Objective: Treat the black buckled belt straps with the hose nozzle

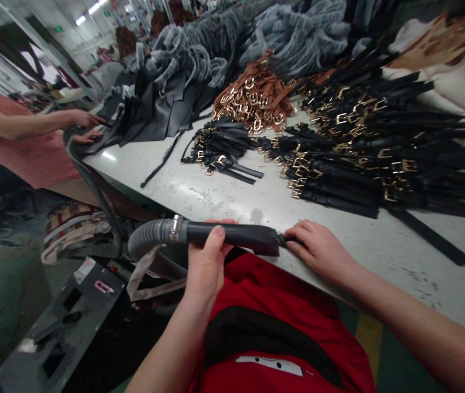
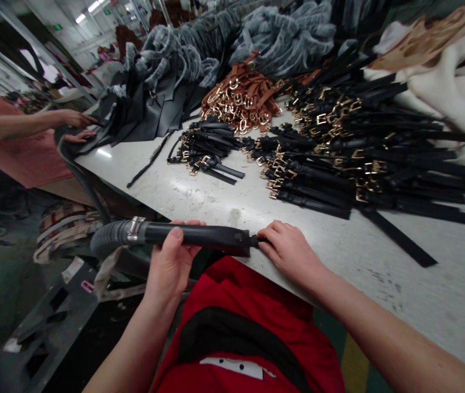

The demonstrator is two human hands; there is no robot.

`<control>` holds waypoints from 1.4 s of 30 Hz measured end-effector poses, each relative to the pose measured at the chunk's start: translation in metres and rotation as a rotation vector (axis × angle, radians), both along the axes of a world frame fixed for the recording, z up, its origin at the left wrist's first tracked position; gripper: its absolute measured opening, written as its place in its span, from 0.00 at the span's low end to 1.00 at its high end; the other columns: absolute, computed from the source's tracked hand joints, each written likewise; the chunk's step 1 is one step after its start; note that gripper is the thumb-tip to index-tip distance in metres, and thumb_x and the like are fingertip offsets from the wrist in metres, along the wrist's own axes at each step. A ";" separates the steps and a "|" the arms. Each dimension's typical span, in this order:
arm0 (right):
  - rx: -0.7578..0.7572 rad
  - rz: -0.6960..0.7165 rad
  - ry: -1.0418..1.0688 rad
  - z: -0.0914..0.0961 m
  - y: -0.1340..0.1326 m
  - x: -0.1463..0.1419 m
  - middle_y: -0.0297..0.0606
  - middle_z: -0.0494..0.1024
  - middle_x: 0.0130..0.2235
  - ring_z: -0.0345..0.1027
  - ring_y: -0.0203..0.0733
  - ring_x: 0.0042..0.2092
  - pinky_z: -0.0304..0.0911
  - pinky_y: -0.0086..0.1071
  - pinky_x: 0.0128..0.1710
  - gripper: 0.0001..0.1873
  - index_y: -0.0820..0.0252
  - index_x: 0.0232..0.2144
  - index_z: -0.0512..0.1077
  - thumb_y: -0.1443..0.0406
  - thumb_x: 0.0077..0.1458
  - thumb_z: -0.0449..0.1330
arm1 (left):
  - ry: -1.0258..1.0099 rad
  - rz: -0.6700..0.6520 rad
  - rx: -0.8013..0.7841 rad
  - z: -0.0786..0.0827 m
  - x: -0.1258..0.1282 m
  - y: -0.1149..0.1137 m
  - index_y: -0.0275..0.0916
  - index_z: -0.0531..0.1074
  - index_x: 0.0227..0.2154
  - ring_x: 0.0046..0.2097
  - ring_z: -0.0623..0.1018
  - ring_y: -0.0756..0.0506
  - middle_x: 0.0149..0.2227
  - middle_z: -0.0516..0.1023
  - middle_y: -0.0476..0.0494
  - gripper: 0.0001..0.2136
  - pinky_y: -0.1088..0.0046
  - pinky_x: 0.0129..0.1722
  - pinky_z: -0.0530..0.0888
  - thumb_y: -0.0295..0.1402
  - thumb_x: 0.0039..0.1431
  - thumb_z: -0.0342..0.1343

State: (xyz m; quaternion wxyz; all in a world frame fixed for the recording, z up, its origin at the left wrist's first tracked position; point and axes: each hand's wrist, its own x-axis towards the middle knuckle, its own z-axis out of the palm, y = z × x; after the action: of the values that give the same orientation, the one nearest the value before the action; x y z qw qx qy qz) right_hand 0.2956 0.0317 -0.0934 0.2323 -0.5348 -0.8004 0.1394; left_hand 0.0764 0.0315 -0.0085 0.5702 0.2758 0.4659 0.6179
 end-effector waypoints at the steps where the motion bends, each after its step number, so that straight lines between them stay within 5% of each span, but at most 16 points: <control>1: 0.002 0.013 0.007 0.000 -0.001 0.001 0.43 0.74 0.37 0.66 0.45 0.39 0.60 0.37 0.38 0.11 0.60 0.39 0.73 0.65 0.58 0.53 | 0.024 0.021 0.019 0.003 0.000 0.001 0.39 0.70 0.32 0.37 0.80 0.43 0.32 0.80 0.46 0.16 0.63 0.40 0.76 0.37 0.41 0.68; 8: 0.019 0.008 0.014 -0.002 -0.002 0.003 0.44 0.74 0.37 0.66 0.45 0.39 0.61 0.38 0.39 0.12 0.61 0.40 0.74 0.67 0.58 0.53 | 0.152 -0.062 0.106 0.008 0.014 0.001 0.39 0.72 0.31 0.37 0.79 0.45 0.33 0.81 0.45 0.14 0.64 0.44 0.73 0.36 0.43 0.67; 13: 0.008 0.016 0.018 0.000 -0.002 0.002 0.44 0.74 0.37 0.66 0.45 0.39 0.61 0.37 0.39 0.11 0.61 0.40 0.74 0.68 0.57 0.54 | 0.191 -0.003 0.089 0.010 0.018 0.005 0.39 0.71 0.32 0.38 0.79 0.43 0.32 0.80 0.46 0.15 0.64 0.41 0.74 0.37 0.42 0.68; 29: -0.008 -0.024 0.049 -0.002 -0.002 0.002 0.42 0.73 0.35 0.66 0.45 0.38 0.61 0.37 0.38 0.07 0.62 0.35 0.73 0.67 0.56 0.55 | 0.152 -0.017 0.057 0.005 0.019 0.010 0.38 0.73 0.30 0.36 0.79 0.45 0.32 0.80 0.45 0.15 0.66 0.39 0.75 0.38 0.41 0.68; 35: 0.002 -0.024 0.056 -0.003 -0.003 0.001 0.42 0.74 0.35 0.66 0.45 0.38 0.61 0.37 0.39 0.07 0.61 0.35 0.73 0.67 0.56 0.55 | 0.087 0.079 0.031 0.006 0.004 0.010 0.37 0.72 0.31 0.34 0.79 0.45 0.30 0.80 0.45 0.16 0.68 0.36 0.75 0.38 0.40 0.68; 42: -0.004 -0.037 0.057 -0.002 -0.004 0.001 0.43 0.74 0.35 0.66 0.45 0.38 0.60 0.38 0.39 0.08 0.61 0.35 0.73 0.67 0.57 0.54 | 0.148 -0.008 0.062 0.007 0.018 0.009 0.38 0.72 0.31 0.35 0.79 0.45 0.31 0.80 0.45 0.14 0.69 0.35 0.75 0.37 0.42 0.68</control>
State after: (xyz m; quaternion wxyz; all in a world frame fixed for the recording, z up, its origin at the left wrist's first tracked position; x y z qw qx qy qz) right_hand 0.2965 0.0280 -0.0958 0.2566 -0.5456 -0.7832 0.1520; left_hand 0.0940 0.0404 -0.0012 0.5279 0.3402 0.4864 0.6074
